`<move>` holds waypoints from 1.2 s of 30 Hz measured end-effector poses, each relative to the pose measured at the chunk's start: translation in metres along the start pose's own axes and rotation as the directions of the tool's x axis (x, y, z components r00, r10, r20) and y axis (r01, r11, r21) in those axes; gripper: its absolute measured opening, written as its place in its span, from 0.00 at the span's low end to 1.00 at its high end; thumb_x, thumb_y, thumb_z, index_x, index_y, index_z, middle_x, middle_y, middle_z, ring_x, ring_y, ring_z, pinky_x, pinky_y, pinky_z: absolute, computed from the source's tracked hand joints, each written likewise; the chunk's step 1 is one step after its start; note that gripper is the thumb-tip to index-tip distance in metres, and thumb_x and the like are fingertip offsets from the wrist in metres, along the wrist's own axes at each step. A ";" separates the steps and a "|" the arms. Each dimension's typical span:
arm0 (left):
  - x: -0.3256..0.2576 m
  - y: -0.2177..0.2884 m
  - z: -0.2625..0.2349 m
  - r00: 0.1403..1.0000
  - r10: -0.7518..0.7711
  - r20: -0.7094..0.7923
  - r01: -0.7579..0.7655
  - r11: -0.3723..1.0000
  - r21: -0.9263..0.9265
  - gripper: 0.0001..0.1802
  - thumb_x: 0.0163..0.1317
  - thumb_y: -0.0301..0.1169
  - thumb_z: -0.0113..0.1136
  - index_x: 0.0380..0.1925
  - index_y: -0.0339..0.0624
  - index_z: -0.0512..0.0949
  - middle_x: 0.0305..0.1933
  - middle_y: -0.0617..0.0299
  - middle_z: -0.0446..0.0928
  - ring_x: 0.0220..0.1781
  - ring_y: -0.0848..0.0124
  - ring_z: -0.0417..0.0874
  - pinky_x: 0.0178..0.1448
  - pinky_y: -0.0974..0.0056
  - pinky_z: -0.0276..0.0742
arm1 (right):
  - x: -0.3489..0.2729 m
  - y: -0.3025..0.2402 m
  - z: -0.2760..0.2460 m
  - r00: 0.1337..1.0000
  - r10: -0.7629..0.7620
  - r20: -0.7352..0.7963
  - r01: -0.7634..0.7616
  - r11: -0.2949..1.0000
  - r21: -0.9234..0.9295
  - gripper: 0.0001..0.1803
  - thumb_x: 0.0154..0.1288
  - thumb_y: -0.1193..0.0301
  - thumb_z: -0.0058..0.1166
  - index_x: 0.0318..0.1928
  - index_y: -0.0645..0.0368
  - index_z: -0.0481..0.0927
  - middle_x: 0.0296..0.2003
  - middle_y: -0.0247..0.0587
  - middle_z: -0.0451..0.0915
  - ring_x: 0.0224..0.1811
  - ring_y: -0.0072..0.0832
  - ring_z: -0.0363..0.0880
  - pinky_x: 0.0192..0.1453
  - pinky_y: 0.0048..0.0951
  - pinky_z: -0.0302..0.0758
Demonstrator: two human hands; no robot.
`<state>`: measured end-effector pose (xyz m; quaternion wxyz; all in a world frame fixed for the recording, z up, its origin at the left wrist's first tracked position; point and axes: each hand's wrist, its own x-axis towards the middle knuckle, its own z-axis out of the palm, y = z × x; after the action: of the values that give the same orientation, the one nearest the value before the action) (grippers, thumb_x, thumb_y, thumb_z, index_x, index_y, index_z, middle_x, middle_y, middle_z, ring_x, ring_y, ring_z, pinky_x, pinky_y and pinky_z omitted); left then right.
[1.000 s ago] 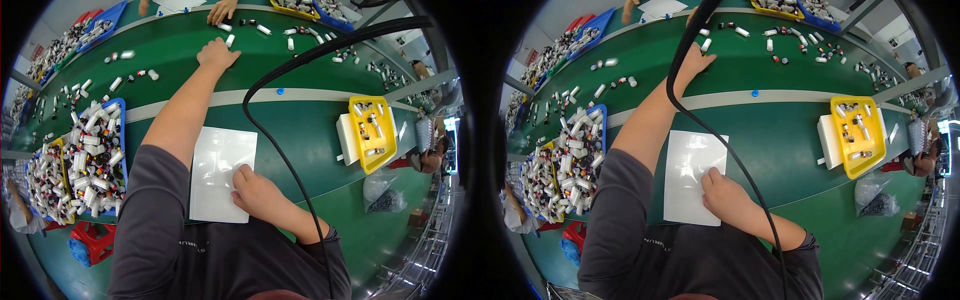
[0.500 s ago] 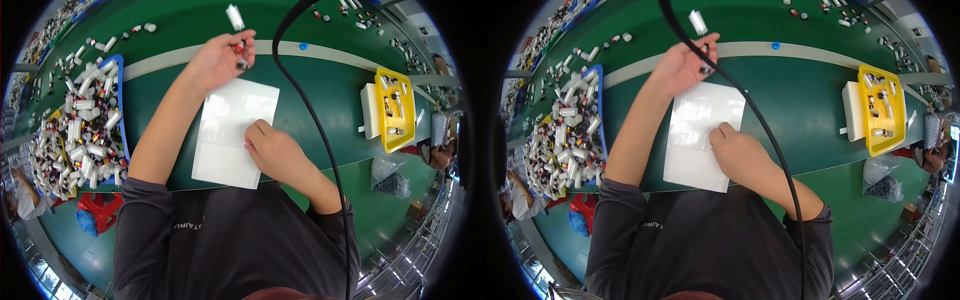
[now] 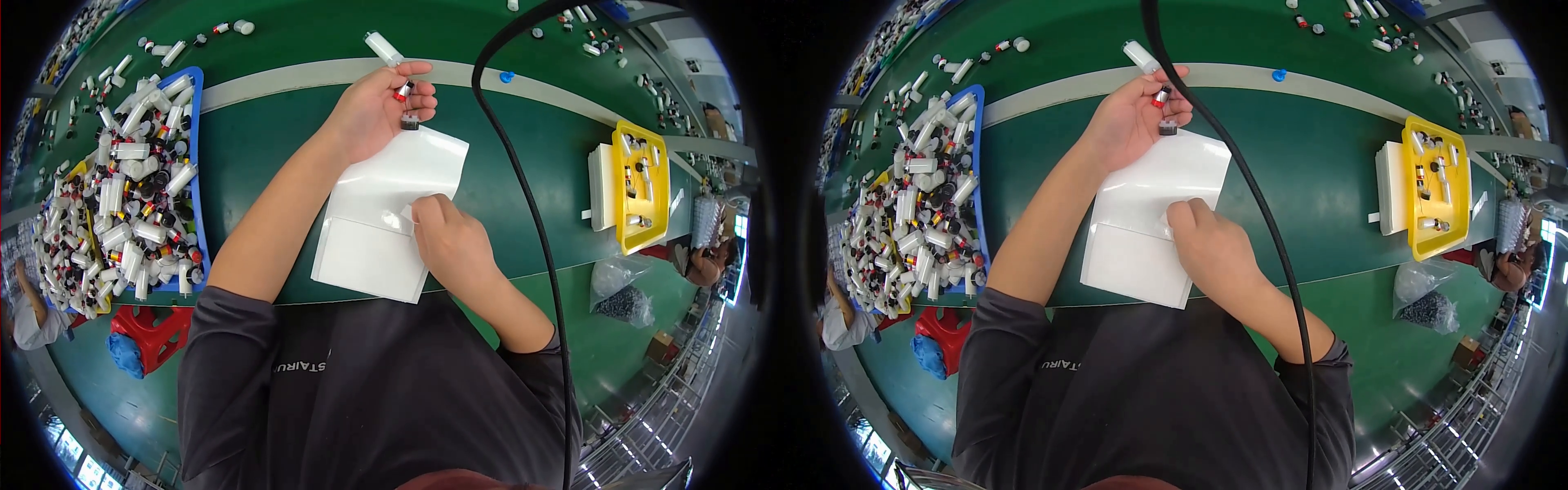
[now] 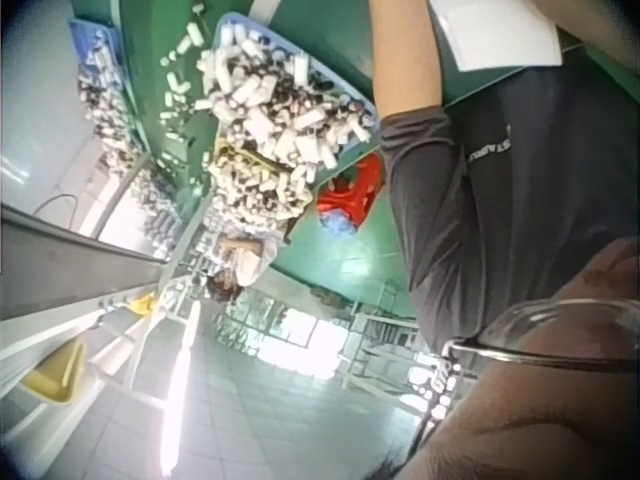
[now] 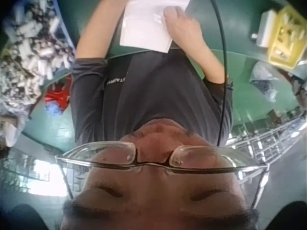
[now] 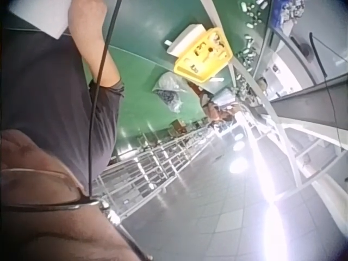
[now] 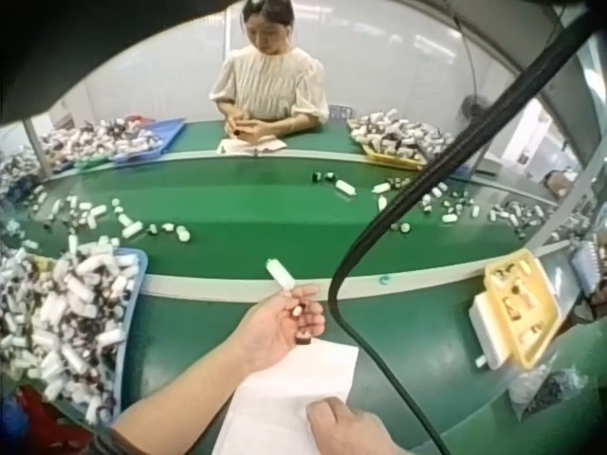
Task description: The person assembles small plastic components by hand, picking them from parts bins and placing them into a white fixture on a conveyor belt.
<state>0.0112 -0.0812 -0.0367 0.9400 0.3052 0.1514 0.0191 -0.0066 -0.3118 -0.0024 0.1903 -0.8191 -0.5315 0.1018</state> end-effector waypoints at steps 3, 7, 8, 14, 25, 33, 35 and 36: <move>0.002 0.008 0.003 0.999 0.019 0.047 -0.015 0.996 -0.083 0.21 0.74 0.32 0.41 0.61 0.38 0.73 0.48 0.54 0.80 0.50 0.62 0.82 0.61 0.56 0.78 | 0.004 0.006 -0.010 0.986 0.035 -0.161 0.001 0.976 0.216 0.12 0.66 0.76 0.58 0.45 0.62 0.70 0.35 0.45 0.79 0.27 0.37 0.81 0.28 0.36 0.78; -0.007 0.010 0.008 0.996 0.046 0.070 -0.036 0.989 -0.142 0.24 0.75 0.35 0.37 0.66 0.41 0.70 0.63 0.53 0.77 0.67 0.56 0.77 0.73 0.49 0.71 | 0.056 0.001 -0.037 0.844 0.143 -0.516 0.037 0.946 0.322 0.20 0.59 0.77 0.65 0.49 0.62 0.72 0.32 0.41 0.81 0.29 0.35 0.82 0.33 0.33 0.78; -0.008 0.009 0.008 0.985 0.067 0.160 -0.025 0.968 -0.249 0.25 0.76 0.36 0.35 0.67 0.42 0.69 0.66 0.52 0.75 0.69 0.56 0.75 0.75 0.49 0.68 | 0.076 0.004 -0.040 0.838 0.147 -0.525 0.034 0.947 0.319 0.20 0.59 0.77 0.65 0.49 0.62 0.72 0.32 0.41 0.81 0.29 0.35 0.82 0.33 0.33 0.78; -0.010 0.007 0.018 0.963 0.104 0.248 -0.039 0.966 -0.256 0.27 0.74 0.34 0.37 0.71 0.42 0.63 0.72 0.51 0.69 0.73 0.58 0.70 0.79 0.51 0.62 | 0.114 0.033 -0.013 0.784 -0.004 -0.621 0.228 0.932 0.281 0.20 0.58 0.79 0.62 0.50 0.61 0.72 0.33 0.40 0.83 0.36 0.40 0.83 0.48 0.39 0.76; -0.004 0.029 0.000 0.986 0.113 0.126 -0.158 0.877 0.454 0.22 0.65 0.24 0.67 0.59 0.35 0.77 0.50 0.57 0.83 0.52 0.71 0.85 0.60 0.67 0.81 | 0.111 0.057 0.002 0.811 0.090 -0.579 0.176 0.905 0.387 0.21 0.62 0.79 0.59 0.55 0.61 0.71 0.38 0.41 0.84 0.41 0.40 0.81 0.51 0.39 0.74; -0.002 0.026 -0.002 0.979 0.143 0.144 -0.198 0.825 0.530 0.18 0.66 0.22 0.64 0.57 0.34 0.78 0.53 0.55 0.84 0.54 0.71 0.84 0.61 0.66 0.80 | 0.109 0.055 0.004 0.773 0.083 -0.629 0.172 0.927 0.333 0.17 0.62 0.81 0.57 0.52 0.60 0.74 0.34 0.39 0.86 0.36 0.38 0.82 0.48 0.37 0.74; -0.001 0.025 -0.004 0.979 0.154 0.132 -0.201 0.829 0.521 0.18 0.66 0.22 0.64 0.56 0.34 0.78 0.52 0.55 0.84 0.54 0.71 0.84 0.62 0.66 0.80 | 0.109 0.055 0.006 0.771 0.115 -0.627 0.144 0.927 0.346 0.18 0.62 0.81 0.58 0.52 0.60 0.74 0.35 0.40 0.86 0.37 0.39 0.82 0.48 0.36 0.75; -0.001 0.025 -0.005 0.979 0.163 0.121 -0.202 0.834 0.513 0.17 0.67 0.21 0.63 0.56 0.34 0.78 0.52 0.55 0.84 0.55 0.71 0.84 0.62 0.66 0.80 | 0.109 0.054 0.008 0.767 0.148 -0.625 0.115 0.926 0.360 0.18 0.61 0.81 0.58 0.52 0.59 0.74 0.36 0.40 0.86 0.37 0.39 0.82 0.47 0.36 0.76</move>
<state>0.0101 -0.0582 -0.0264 0.8202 0.5627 0.0869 0.0557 0.0810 -0.2309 -0.0281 0.5131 -0.7564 -0.3972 -0.0820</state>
